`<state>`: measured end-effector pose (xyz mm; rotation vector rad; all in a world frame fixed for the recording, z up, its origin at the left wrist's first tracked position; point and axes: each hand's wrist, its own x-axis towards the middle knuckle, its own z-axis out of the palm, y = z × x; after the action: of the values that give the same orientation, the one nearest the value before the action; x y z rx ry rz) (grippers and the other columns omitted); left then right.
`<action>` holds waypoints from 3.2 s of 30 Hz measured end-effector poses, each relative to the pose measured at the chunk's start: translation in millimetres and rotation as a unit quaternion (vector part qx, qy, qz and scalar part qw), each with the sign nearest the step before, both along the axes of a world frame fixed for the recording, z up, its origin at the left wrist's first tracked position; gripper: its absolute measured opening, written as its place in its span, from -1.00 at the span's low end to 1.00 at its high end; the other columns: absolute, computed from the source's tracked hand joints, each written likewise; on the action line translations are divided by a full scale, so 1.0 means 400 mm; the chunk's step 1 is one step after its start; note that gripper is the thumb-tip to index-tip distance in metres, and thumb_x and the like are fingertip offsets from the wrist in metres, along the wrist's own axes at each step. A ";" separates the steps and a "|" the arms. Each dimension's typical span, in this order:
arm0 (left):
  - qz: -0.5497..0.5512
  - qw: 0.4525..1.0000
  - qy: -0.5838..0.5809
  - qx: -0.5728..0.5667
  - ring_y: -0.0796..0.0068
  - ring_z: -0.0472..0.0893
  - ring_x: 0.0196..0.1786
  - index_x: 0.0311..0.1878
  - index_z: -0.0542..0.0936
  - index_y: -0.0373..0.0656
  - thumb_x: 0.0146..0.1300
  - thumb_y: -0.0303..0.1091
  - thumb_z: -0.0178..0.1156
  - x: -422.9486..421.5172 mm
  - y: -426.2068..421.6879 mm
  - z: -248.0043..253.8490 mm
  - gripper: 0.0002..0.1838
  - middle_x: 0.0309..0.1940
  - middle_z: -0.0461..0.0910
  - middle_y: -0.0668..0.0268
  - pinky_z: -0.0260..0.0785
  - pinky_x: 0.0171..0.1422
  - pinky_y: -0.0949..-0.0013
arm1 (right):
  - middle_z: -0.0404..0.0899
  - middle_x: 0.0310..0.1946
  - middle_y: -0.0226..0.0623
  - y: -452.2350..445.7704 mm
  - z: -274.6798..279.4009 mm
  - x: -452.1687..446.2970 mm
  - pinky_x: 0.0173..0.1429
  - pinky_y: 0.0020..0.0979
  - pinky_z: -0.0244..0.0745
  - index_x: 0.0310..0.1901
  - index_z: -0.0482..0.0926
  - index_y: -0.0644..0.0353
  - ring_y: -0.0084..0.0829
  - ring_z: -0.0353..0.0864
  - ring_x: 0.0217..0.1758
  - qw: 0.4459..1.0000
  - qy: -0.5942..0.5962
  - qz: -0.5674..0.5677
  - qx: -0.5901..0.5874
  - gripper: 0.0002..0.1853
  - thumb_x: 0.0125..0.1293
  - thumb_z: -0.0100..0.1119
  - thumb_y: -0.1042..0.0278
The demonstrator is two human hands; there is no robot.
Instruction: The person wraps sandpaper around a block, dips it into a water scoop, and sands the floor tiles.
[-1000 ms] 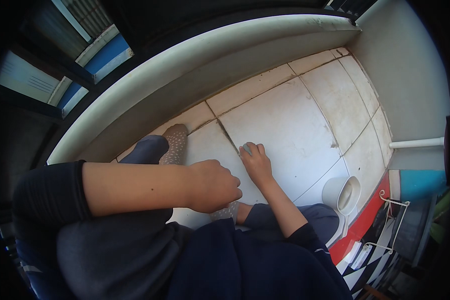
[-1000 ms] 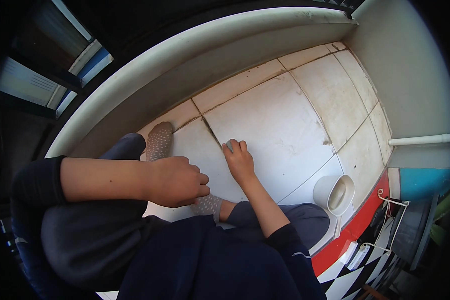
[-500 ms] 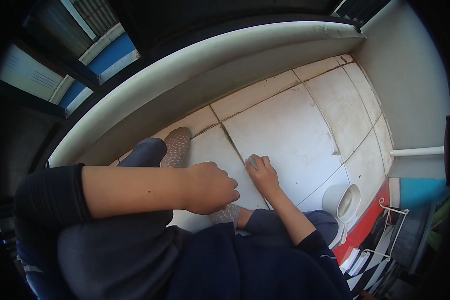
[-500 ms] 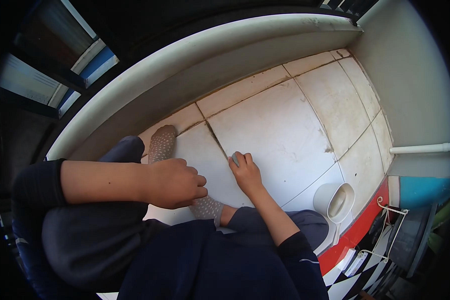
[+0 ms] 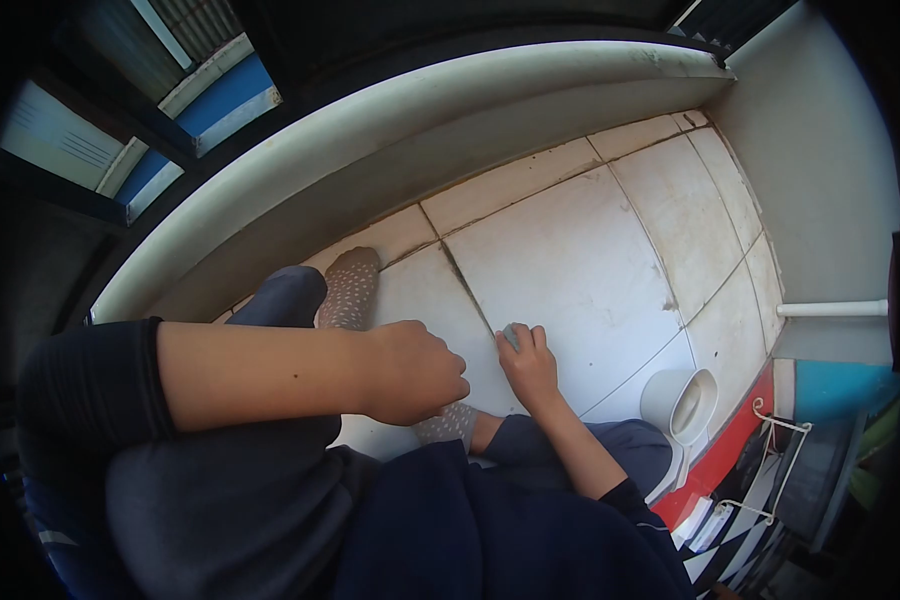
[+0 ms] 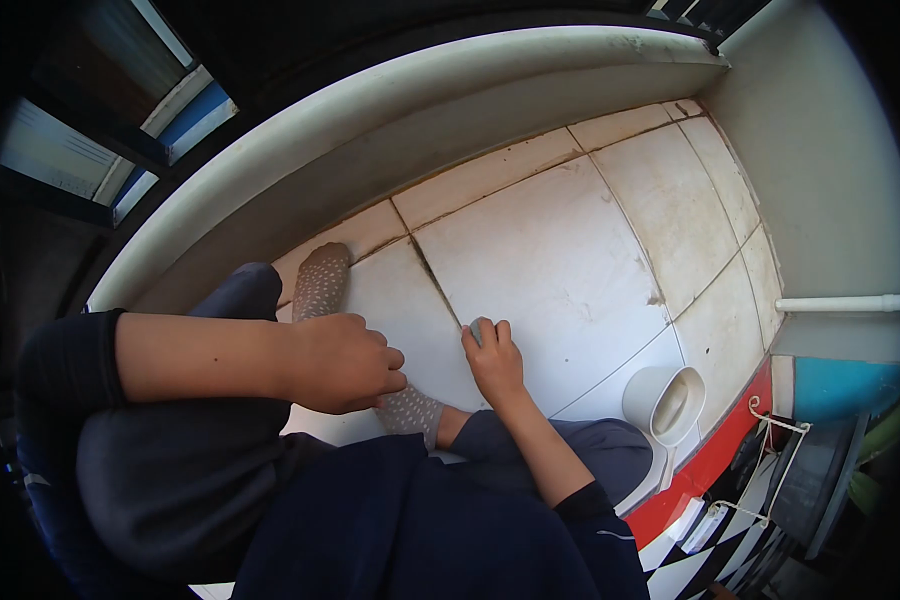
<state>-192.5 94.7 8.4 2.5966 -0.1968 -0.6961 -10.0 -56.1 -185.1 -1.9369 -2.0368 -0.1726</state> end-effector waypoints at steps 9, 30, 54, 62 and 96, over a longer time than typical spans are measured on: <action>-0.020 1.000 0.016 -0.005 0.27 0.61 -0.18 -0.18 0.55 -0.12 0.29 -0.17 0.10 0.016 -0.010 0.005 -0.77 -0.30 0.54 0.28 0.44 -0.13 0.20 | 0.50 -0.26 -0.29 0.107 -0.010 -0.015 -0.38 -0.47 0.53 -0.24 0.65 0.16 -0.29 0.42 -0.23 0.999 0.027 -0.018 0.027 -0.77 -0.01 0.25 0.51; 0.021 0.999 0.027 -0.014 0.22 0.63 -0.13 -0.20 0.61 -0.15 0.25 -0.24 0.12 -0.030 0.005 -0.006 -0.79 -0.25 0.60 0.23 0.45 -0.04 0.17 | 0.50 -0.26 -0.29 0.088 -0.022 0.004 -0.41 -0.44 0.54 -0.21 0.66 0.16 -0.29 0.42 -0.23 0.999 0.028 0.013 0.024 -0.76 0.01 0.24 0.52; 0.025 1.000 0.009 -0.017 0.21 0.64 -0.13 -0.20 0.60 -0.14 0.23 -0.28 0.11 -0.018 0.006 0.009 -0.81 -0.25 0.61 0.22 0.47 -0.04 0.17 | 0.52 -0.18 -0.28 0.105 -0.037 0.001 -0.39 -0.47 0.52 -0.23 0.65 0.16 -0.30 0.42 -0.24 0.998 0.020 0.028 0.058 -0.77 0.01 0.23 0.51; -0.008 0.998 0.065 0.008 0.24 0.60 -0.14 -0.17 0.55 -0.13 0.28 -0.19 0.11 0.003 -0.005 0.000 -0.78 -0.25 0.55 0.27 0.44 -0.11 0.17 | 0.50 -0.25 -0.31 0.227 -0.043 -0.029 -0.36 -0.42 0.54 -0.26 0.65 0.17 -0.26 0.41 -0.25 0.997 0.025 -0.004 0.074 -0.82 0.04 0.23 0.49; 0.013 1.000 0.017 0.004 0.26 0.61 -0.18 -0.19 0.55 -0.12 0.29 -0.17 0.09 -0.018 0.016 -0.009 -0.77 -0.29 0.55 0.29 0.44 -0.14 0.18 | 0.49 -0.22 -0.28 0.131 -0.037 -0.013 -0.42 -0.46 0.54 -0.27 0.65 0.15 -0.31 0.42 -0.25 0.999 0.020 0.005 0.035 -0.81 0.01 0.24 0.51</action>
<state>-199.9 101.1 4.7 2.5881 -0.1505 -0.7314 -15.3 -3.7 -199.8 -1.8727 -1.9879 -0.1969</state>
